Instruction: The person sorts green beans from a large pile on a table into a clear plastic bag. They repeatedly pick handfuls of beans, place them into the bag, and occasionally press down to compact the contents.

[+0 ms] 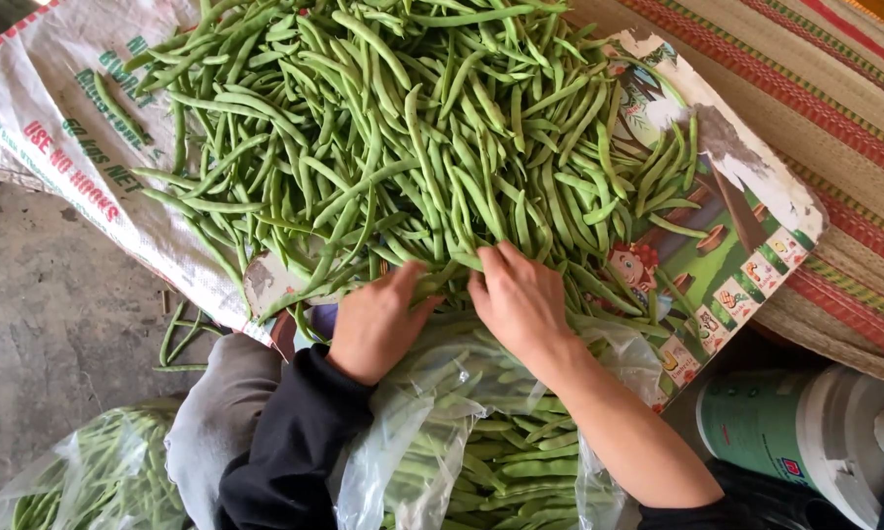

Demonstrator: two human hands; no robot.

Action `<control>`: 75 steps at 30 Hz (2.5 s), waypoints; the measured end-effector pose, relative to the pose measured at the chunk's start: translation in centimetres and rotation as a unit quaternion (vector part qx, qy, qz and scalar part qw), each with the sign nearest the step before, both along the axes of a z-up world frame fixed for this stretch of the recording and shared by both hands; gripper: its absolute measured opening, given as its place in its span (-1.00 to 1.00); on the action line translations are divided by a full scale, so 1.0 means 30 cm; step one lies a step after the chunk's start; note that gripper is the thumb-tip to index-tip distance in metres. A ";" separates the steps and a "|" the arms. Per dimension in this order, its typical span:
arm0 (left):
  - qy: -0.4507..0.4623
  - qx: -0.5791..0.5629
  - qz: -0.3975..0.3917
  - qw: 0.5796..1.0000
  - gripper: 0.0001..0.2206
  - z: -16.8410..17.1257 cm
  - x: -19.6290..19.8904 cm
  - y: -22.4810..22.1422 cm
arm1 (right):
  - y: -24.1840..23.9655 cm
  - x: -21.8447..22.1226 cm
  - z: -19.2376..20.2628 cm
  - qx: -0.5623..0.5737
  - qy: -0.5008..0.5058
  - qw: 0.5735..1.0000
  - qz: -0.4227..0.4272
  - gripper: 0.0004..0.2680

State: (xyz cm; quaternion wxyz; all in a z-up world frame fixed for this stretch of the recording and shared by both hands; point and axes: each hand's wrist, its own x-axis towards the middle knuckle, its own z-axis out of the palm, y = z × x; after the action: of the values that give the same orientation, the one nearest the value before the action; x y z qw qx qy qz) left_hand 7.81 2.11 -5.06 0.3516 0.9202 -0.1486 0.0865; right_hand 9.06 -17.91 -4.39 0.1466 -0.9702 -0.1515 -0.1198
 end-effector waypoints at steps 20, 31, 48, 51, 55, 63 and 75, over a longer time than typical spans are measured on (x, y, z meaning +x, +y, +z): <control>0.244 -0.375 -0.144 0.883 -0.78 0.152 0.039 0.097 | -0.012 -0.024 0.115 0.001 0.113 0.992 -0.058 -0.80; -0.026 -0.671 -0.002 0.741 -0.89 0.019 0.043 0.118 | -0.092 0.021 -0.010 0.379 -0.166 0.905 0.099 -0.74; 0.035 0.037 -0.112 0.992 -0.65 0.004 0.020 0.039 | -0.049 0.062 0.023 0.441 -0.068 0.895 0.015 -0.89; 0.074 0.143 -0.110 0.981 -0.64 -0.045 0.028 0.032 | -0.017 0.047 0.037 0.335 -0.066 0.940 -0.004 -0.97; 0.025 0.140 -0.107 0.984 -0.67 -0.035 0.030 0.057 | 0.004 0.048 0.061 0.103 0.095 0.990 -0.022 -0.76; -0.062 -0.146 -0.092 0.983 -0.88 0.062 0.021 0.109 | 0.012 0.061 0.059 0.025 0.186 0.980 -0.064 -0.78; -0.087 -0.457 -0.034 0.885 -0.77 0.003 0.058 0.099 | -0.023 0.063 0.031 0.278 -0.053 0.959 0.007 -0.94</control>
State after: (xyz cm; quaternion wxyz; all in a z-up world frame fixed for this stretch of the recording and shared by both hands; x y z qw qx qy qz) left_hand 9.54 5.07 -4.97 0.7213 0.6412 -0.1537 0.2121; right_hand 10.93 -18.60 -3.47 0.4027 -0.8825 -0.1268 -0.2072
